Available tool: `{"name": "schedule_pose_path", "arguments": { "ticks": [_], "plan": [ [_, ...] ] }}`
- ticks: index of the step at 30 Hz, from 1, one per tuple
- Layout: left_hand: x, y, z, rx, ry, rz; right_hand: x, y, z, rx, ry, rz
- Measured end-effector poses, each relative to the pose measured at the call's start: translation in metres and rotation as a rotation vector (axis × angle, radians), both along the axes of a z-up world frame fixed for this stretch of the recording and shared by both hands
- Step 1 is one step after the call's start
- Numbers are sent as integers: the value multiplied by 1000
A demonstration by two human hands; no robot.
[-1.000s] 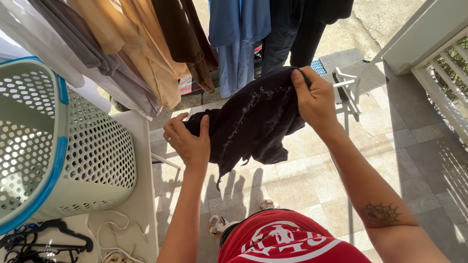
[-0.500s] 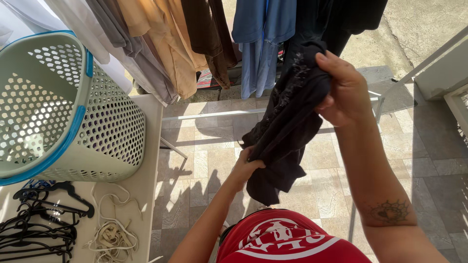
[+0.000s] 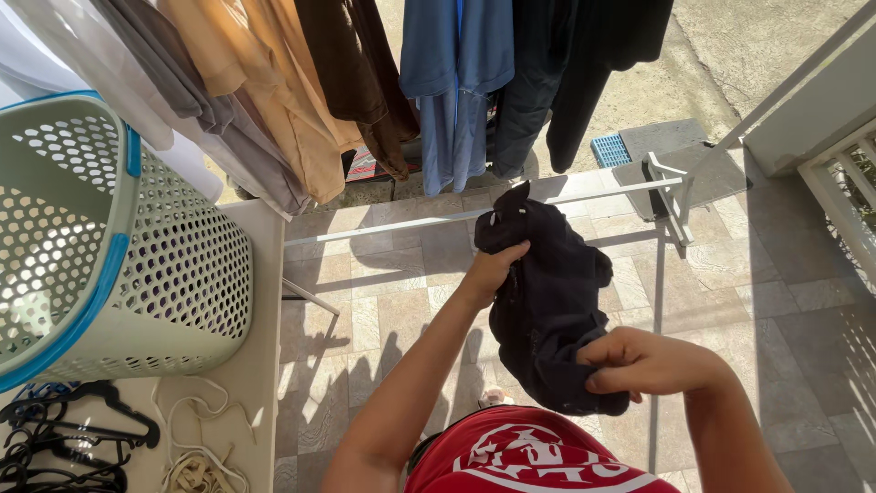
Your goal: The person repeatedly picks up dark-colored garments from a table, places each on a hanger, and hangs them on a clothes rack. The person also retrieves items from a laundry basket and places them on the rack.
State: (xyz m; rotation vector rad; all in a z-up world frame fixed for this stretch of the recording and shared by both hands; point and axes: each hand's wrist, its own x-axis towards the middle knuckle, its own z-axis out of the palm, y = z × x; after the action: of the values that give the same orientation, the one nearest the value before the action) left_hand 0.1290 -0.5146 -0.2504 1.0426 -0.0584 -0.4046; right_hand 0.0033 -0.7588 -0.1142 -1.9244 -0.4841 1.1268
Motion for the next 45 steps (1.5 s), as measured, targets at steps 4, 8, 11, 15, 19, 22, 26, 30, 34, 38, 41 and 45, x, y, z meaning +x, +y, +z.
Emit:
{"name": "schedule_pose_path", "arguments": {
  "ticks": [4,8,11,15,19,22,26,30,34,38,41,45],
  "plan": [
    [-22,13,48,435,-294,-10,36,8,-11,-229,-303,-641],
    [-50,22,79,968,-982,152,80,38,-19,240,-383,-844],
    [-63,35,90,1228,-1296,291,90,74,-28,205,-458,-680],
    [-78,54,94,373,-288,207,89,121,-27,9,-437,-551],
    [-77,81,97,325,-99,415,92,150,-5,-248,-725,-111],
    [-64,119,104,613,-166,763,108,149,21,-691,-662,-9],
    [-67,181,109,1314,-380,938,120,135,40,-430,-972,-425],
    [-54,196,100,1054,-210,935,125,141,34,34,-1026,-472],
    [-43,194,93,771,-23,913,137,145,27,-41,-781,-466],
    [-56,209,97,1319,-425,890,147,147,29,-26,-857,-436],
    [-69,227,96,1531,-568,803,150,156,34,-69,-804,-488],
    [-68,241,77,1432,-335,853,152,176,40,-35,-586,-439]
  ]
}}
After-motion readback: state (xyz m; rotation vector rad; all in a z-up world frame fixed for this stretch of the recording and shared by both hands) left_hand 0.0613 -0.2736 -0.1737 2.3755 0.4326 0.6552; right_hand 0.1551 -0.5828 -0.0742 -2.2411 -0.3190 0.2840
